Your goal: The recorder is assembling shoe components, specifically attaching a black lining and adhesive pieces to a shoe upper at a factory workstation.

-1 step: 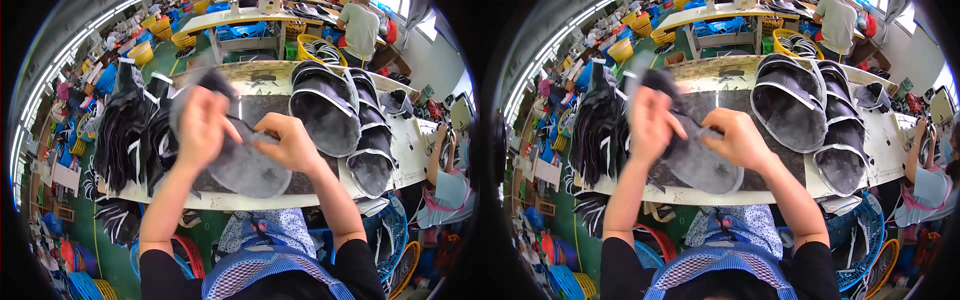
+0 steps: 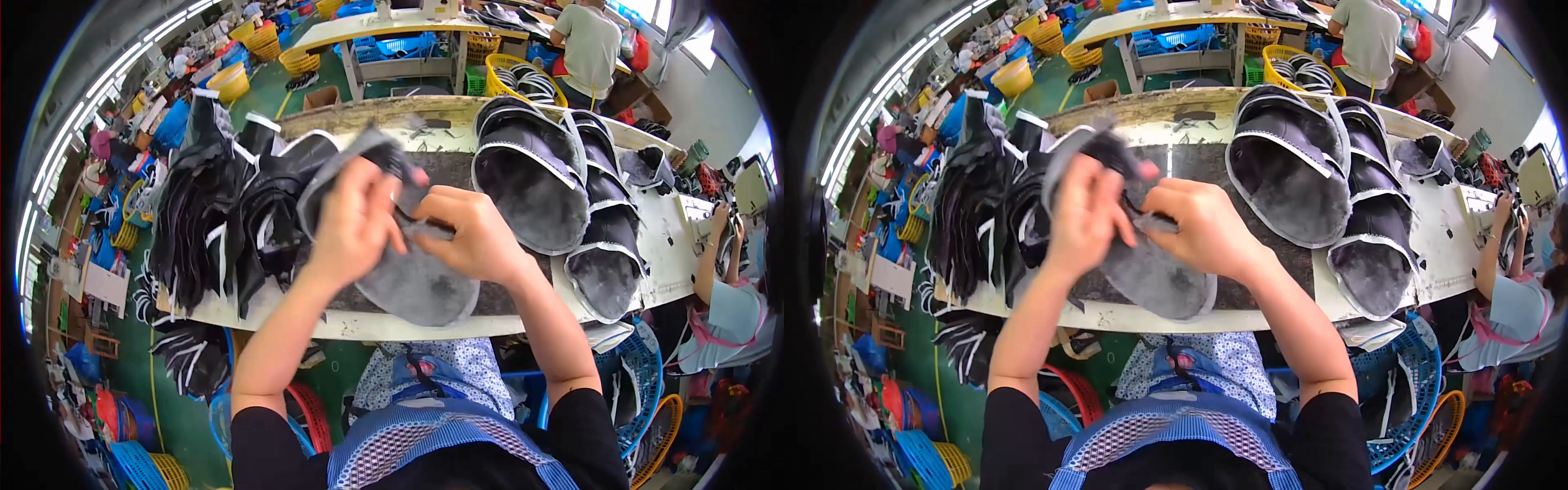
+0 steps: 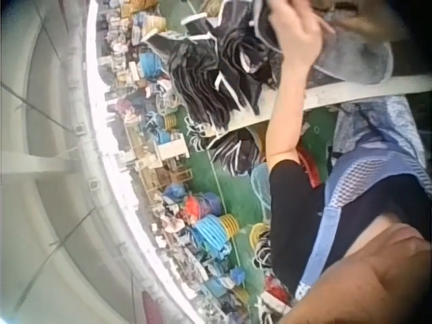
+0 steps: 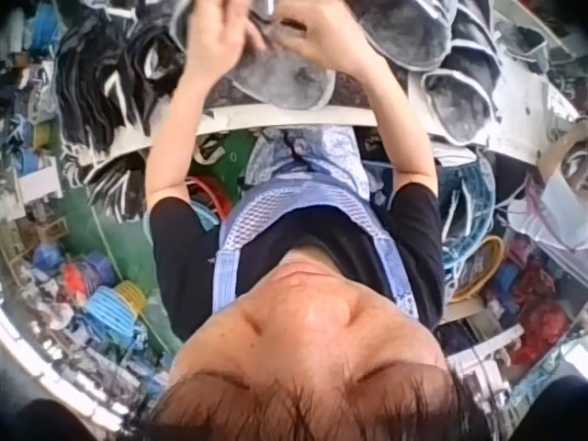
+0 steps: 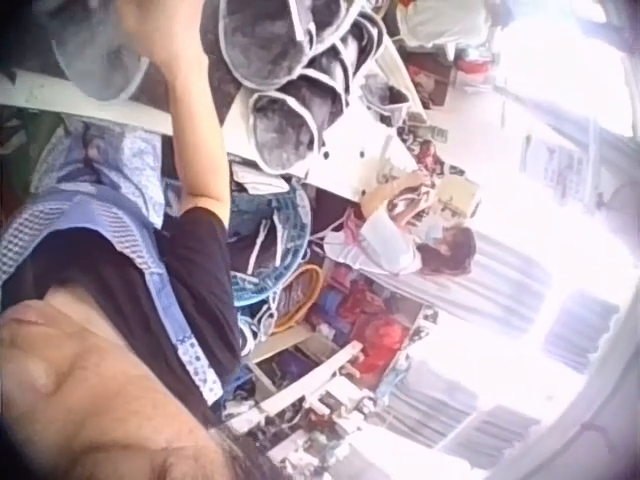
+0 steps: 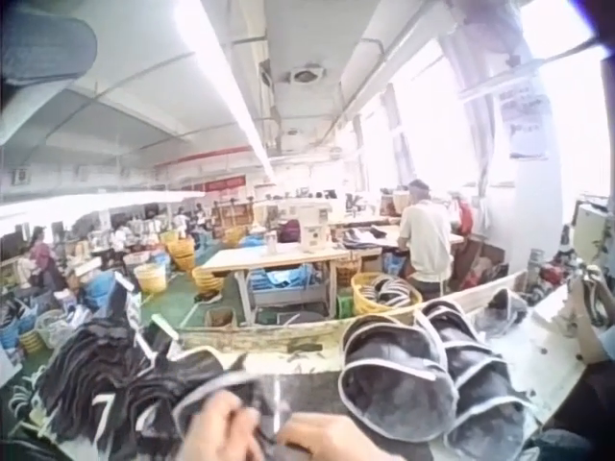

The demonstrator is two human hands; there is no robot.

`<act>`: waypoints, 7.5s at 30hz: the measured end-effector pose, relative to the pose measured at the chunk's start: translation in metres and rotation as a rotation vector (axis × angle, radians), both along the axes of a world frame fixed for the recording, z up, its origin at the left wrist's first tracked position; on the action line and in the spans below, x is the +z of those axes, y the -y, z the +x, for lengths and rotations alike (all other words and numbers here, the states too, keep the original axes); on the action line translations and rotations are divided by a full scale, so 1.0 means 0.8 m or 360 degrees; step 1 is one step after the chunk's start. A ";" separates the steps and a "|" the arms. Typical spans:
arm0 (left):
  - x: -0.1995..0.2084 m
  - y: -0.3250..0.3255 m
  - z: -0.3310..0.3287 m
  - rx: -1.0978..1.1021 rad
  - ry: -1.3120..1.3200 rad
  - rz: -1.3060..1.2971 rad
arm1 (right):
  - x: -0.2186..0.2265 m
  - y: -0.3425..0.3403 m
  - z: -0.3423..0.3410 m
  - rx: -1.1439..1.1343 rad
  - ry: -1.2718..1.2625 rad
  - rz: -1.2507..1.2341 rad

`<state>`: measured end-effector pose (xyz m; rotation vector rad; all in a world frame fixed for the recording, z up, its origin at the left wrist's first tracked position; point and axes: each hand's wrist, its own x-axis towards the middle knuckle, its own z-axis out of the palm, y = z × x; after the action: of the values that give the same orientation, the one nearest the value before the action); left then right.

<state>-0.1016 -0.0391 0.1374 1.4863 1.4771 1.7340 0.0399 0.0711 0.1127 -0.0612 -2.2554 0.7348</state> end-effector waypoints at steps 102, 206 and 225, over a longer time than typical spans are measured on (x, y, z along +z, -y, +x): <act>-0.094 0.062 0.038 0.0105 -0.0129 -0.0392 | -0.014 0.064 0.037 -0.0568 0.0246 0.0118; -0.244 -0.149 0.208 0.0189 -0.1266 0.0142 | -0.134 -0.054 0.009 -0.1102 0.0700 0.0516; -0.103 0.234 -0.218 0.1522 -0.1089 -0.0201 | -0.072 -0.033 0.011 -0.0288 0.0284 -0.1451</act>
<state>-0.2761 -0.2264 0.0553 1.4756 2.9541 1.5319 0.0490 0.0977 0.0554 -0.7734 -1.8530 1.6352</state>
